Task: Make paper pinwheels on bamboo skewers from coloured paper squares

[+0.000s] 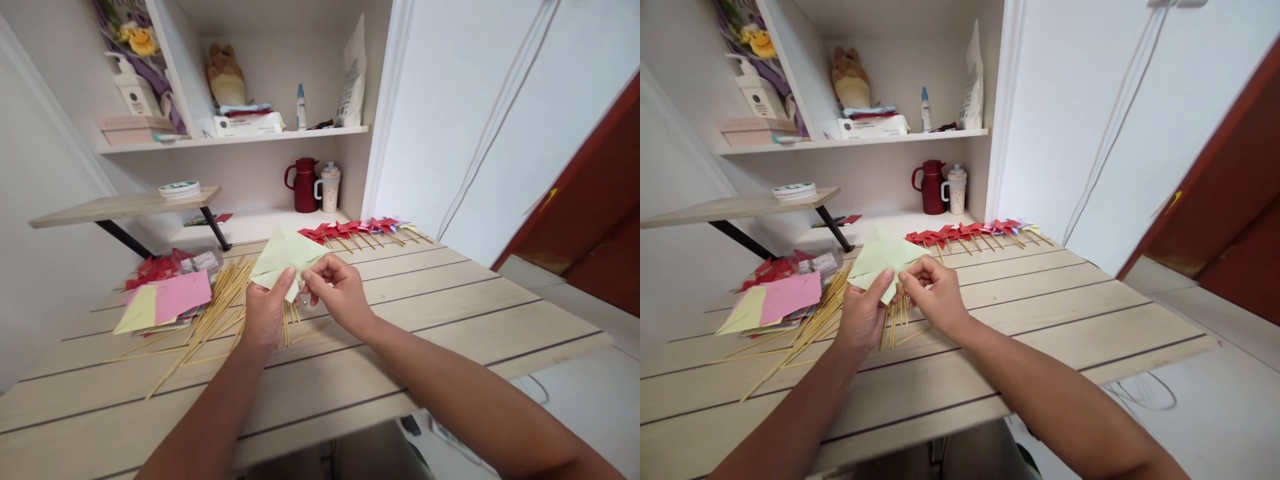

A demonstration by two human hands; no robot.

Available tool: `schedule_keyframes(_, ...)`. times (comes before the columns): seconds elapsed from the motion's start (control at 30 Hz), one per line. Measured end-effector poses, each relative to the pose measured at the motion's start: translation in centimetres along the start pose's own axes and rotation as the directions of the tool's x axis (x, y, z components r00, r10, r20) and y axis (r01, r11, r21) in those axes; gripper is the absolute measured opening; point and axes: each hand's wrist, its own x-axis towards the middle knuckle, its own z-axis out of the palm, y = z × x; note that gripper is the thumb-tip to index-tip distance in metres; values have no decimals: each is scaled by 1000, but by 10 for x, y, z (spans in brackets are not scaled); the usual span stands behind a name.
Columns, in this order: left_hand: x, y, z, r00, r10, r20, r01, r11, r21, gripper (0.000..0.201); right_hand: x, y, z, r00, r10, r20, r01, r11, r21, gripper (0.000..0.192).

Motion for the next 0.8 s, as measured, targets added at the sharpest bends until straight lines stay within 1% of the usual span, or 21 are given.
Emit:
schedule_keyframes(0.1, -2, 2, 4, 999, 9, -35, -9, 1000, 15, 25, -1, -1, 1, 1000, -9, 8, 9, 1000, -10, 30)
schedule_keyframes(0.2, -3, 4, 6, 993, 23, -115, -16, 998, 58, 30, -1, -1, 0, 1000, -25, -9, 25, 998, -54, 27)
schedule_keyframes(0.3, -1, 8, 4, 978, 76, -196, -39, 982, 184, 29, 3, -3, -5, 989, -107, -106, 90, 984, -151, 18)
schedule_keyframes(0.37, 1, 11, 0, 965, 147, -216, -74, 947, 312, 25, 9, -5, -11, 966, -186, -181, 148, 968, -204, 19)
schedule_keyframes(0.4, 2, 13, -2, 959, 192, -210, -100, 918, 383, 22, 12, -6, -15, 953, -219, -209, 171, 959, -225, 20)
schedule_keyframes(0.47, 2, 15, -6, 946, 276, -170, -153, 841, 519, 18, 20, -9, -23, 940, -265, -216, 201, 939, -280, 23)
schedule_keyframes(0.57, 1, 13, -10, 936, 348, -59, -224, 714, 664, 16, 29, -12, -36, 950, -286, -122, 224, 903, -367, 32)
schedule_keyframes(0.63, -1, 9, -12, 924, 382, 32, -287, 635, 717, 15, 33, -13, -42, 970, -241, -39, 211, 909, -361, 41)
schedule_keyframes(0.7, -1, 6, -12, 906, 409, 107, -347, 575, 741, 14, 36, -14, -45, 984, -173, 33, 175, 938, -298, 52)
schedule_keyframes(0.8, -1, 5, -13, 893, 424, 152, -386, 546, 744, 13, 36, -17, -48, 988, -98, 117, 123, 966, -229, 62)
